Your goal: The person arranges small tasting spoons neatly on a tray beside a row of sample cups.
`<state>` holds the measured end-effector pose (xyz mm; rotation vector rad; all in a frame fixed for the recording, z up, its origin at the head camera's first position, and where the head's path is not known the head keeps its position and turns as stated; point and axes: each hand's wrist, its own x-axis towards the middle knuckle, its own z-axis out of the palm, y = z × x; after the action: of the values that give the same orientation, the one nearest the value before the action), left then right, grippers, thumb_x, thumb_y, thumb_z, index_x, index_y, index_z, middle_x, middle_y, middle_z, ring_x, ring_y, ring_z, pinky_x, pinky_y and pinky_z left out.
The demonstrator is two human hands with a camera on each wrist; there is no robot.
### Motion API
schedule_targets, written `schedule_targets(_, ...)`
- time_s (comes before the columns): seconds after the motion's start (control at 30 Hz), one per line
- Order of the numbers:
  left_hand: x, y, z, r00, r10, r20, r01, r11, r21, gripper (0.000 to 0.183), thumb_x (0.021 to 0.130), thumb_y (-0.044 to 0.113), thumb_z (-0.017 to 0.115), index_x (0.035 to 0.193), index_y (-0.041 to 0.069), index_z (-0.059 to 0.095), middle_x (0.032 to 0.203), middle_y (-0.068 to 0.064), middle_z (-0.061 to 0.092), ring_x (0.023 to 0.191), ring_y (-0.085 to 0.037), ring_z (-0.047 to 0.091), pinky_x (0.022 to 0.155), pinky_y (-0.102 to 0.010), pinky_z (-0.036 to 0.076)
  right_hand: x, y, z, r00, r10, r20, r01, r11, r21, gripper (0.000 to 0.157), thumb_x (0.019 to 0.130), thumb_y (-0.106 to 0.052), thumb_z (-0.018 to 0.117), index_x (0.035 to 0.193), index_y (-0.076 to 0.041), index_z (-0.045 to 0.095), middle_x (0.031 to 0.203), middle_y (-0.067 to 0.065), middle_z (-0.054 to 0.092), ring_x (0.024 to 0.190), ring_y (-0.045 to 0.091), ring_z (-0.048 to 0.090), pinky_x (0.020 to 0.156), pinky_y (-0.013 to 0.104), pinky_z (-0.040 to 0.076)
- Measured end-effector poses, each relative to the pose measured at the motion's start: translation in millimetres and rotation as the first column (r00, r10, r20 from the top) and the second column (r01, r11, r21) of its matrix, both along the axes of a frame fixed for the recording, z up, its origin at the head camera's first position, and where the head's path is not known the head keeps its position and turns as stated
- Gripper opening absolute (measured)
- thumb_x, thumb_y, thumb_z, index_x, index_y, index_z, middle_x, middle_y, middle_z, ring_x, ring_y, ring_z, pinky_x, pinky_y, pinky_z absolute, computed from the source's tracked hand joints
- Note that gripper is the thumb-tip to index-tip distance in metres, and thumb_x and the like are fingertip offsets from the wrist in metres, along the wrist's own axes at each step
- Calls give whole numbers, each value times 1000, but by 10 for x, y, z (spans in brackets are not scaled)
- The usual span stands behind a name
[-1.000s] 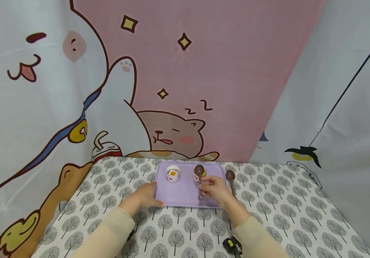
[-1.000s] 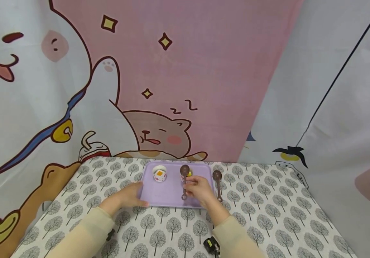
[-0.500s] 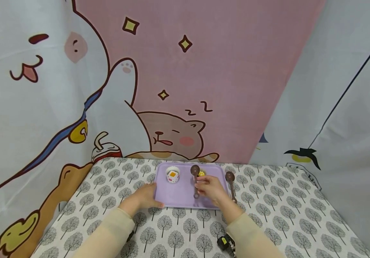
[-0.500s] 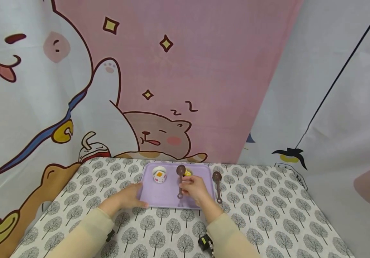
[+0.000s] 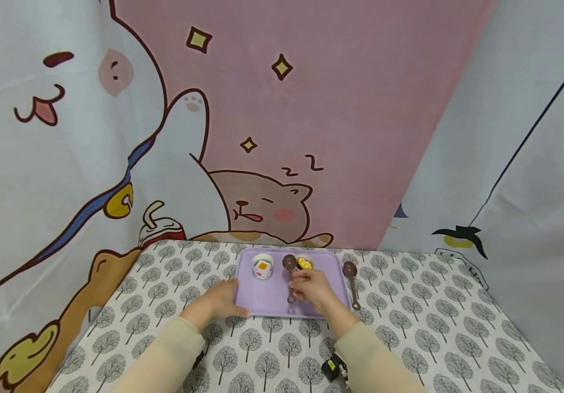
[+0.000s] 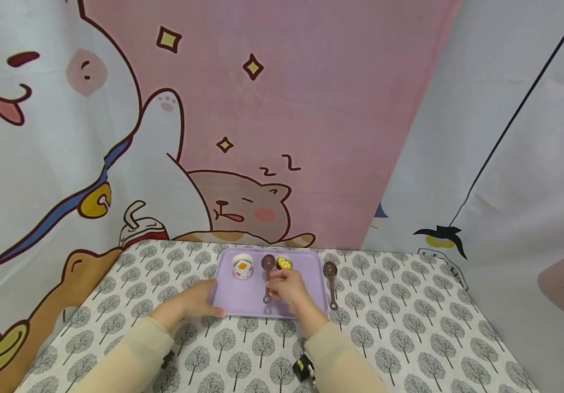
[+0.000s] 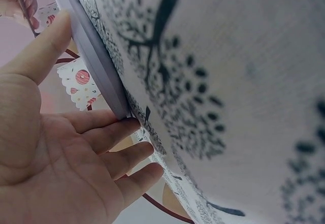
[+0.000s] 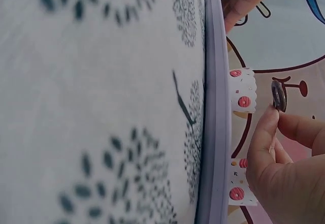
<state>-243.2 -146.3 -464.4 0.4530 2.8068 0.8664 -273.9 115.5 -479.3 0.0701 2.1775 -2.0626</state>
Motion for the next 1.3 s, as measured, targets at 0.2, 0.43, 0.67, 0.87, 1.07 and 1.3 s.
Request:
schedule_targets(0.2, -18, -4, -23, 1000, 2, 5, -2, 1000, 6, 98, 69, 34, 90, 146, -7, 43, 141, -24, 54, 130, -47, 48, 111, -63, 34, -16, -52, -26, 1000, 11, 13, -11, 999, 36, 29, 87, 8, 67, 116, 13, 62, 86, 11, 64, 64, 12, 60, 61, 24, 59)
schedule_targets(0.43, -24, -7, -37, 1000, -6, -2, 6, 1000, 11, 97, 69, 33, 90, 145, -5, 44, 139, -22, 56, 129, -46, 50, 111, -63, 34, -34, -110, -40, 1000, -2, 27, 0, 999, 55, 27, 86, 11, 68, 112, 13, 63, 85, 11, 65, 60, 12, 59, 57, 23, 59)
schedule_targets(0.67, -14, -8, -33, 1000, 4, -4, -4, 1000, 2, 97, 68, 33, 91, 144, -7, 45, 140, -24, 55, 130, -47, 48, 111, -64, 33, -66, -175, -77, 1000, 0, 22, -3, 995, 104, 27, 85, 11, 69, 111, 15, 63, 83, 11, 63, 59, 11, 57, 56, 23, 59)
schedule_targets(0.87, -26, -5, -24, 1000, -7, -5, 7, 1000, -1, 98, 70, 33, 90, 146, -7, 43, 141, -24, 54, 130, -47, 48, 112, -63, 33, -83, -223, -82, 999, 3, 32, -7, 992, 124, 25, 85, 10, 68, 110, 14, 62, 81, 11, 62, 60, 12, 58, 57, 23, 59)
schedule_targets(1.07, -27, -11, -17, 1000, -5, -1, 5, 1000, 4, 98, 69, 32, 90, 146, -7, 43, 141, -24, 54, 130, -47, 48, 112, -64, 32, -86, -243, -70, 998, -1, 55, -6, 991, 131, 24, 86, 10, 67, 109, 14, 62, 81, 11, 62, 61, 12, 59, 56, 23, 59)
schedule_targets(1.3, -20, -10, -16, 1000, 6, 8, -6, 1000, -9, 100, 70, 33, 89, 146, -9, 40, 145, -26, 50, 135, -50, 41, 114, -64, 28, -90, -250, -75, 997, -9, 70, -1, 990, 139, 24, 85, 11, 68, 107, 14, 62, 77, 11, 63, 59, 12, 59, 55, 22, 58)
